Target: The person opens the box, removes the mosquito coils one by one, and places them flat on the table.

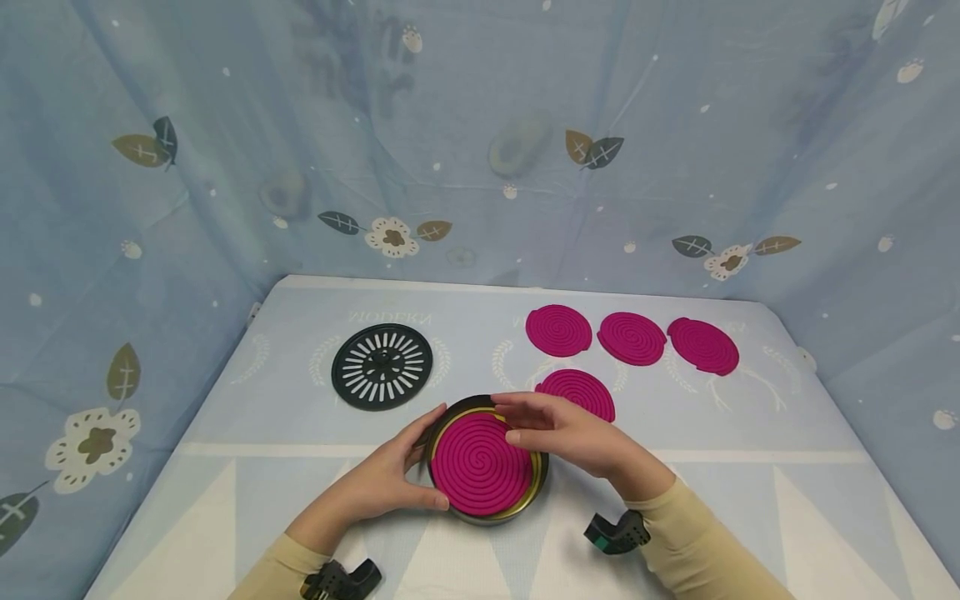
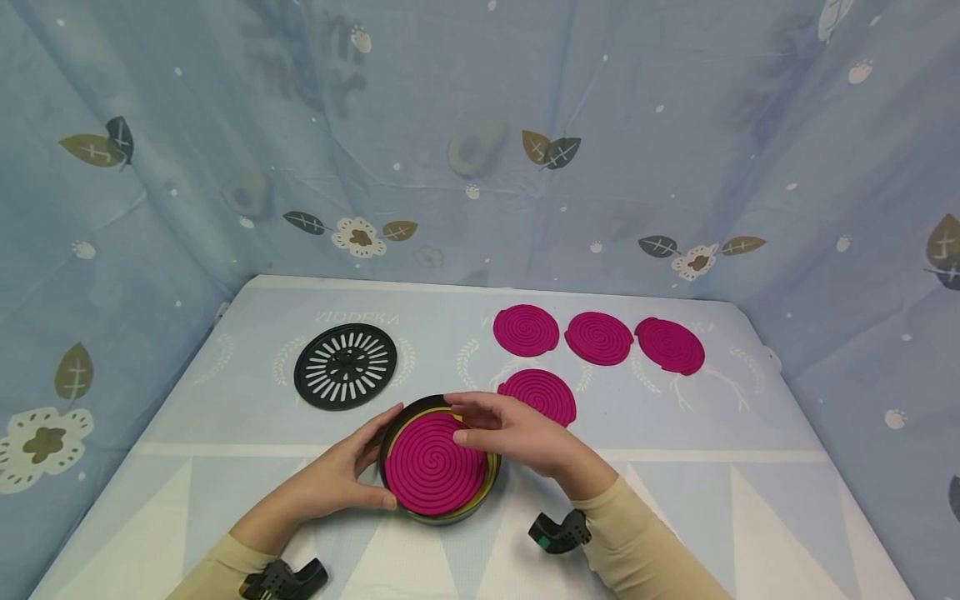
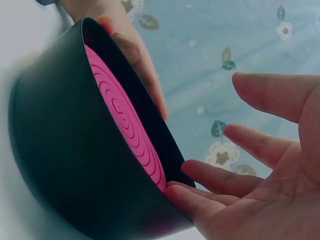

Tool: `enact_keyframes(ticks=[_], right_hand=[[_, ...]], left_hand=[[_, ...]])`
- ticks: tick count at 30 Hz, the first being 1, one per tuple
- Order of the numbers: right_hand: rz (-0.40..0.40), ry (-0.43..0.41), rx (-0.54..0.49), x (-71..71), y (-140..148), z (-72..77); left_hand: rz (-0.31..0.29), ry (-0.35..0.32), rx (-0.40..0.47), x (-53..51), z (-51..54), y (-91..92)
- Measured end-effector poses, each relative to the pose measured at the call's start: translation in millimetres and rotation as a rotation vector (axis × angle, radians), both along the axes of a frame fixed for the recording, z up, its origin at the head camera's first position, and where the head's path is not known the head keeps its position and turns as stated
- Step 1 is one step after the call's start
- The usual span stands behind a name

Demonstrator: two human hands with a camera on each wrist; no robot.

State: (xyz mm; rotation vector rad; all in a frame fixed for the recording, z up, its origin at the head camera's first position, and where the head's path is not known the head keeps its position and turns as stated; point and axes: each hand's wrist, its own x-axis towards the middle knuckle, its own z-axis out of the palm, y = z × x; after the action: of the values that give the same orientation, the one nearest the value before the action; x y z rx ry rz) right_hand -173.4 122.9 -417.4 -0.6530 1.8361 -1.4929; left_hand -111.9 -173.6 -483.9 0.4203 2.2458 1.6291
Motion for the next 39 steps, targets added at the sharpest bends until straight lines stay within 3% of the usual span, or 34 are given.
enact_keyframes(ticks=[7, 20, 27, 39], right_hand=[[0.001, -0.031, -0.003, -1.1, -0.5, -0.8], [-0.012, -0.012, 0.003, -0.3, 1.0, 0.2], [-0.049, 0.044, 0.0, 1.6, 1.9, -0.4], [-0.113, 0.016, -0.066, 3.1, 0.2, -5.8]], left_hand=[[-0.005, 0.006, 0.0, 0.1, -0.3, 0.3], [-0.01, 0.015, 0.016, 0.6, -0.7, -0.2], [-0.003, 0.016, 0.02, 0.4, -1.5, -0.3], [-0.014, 0.037, 0.023, -0.2, -2.6, -0.3]])
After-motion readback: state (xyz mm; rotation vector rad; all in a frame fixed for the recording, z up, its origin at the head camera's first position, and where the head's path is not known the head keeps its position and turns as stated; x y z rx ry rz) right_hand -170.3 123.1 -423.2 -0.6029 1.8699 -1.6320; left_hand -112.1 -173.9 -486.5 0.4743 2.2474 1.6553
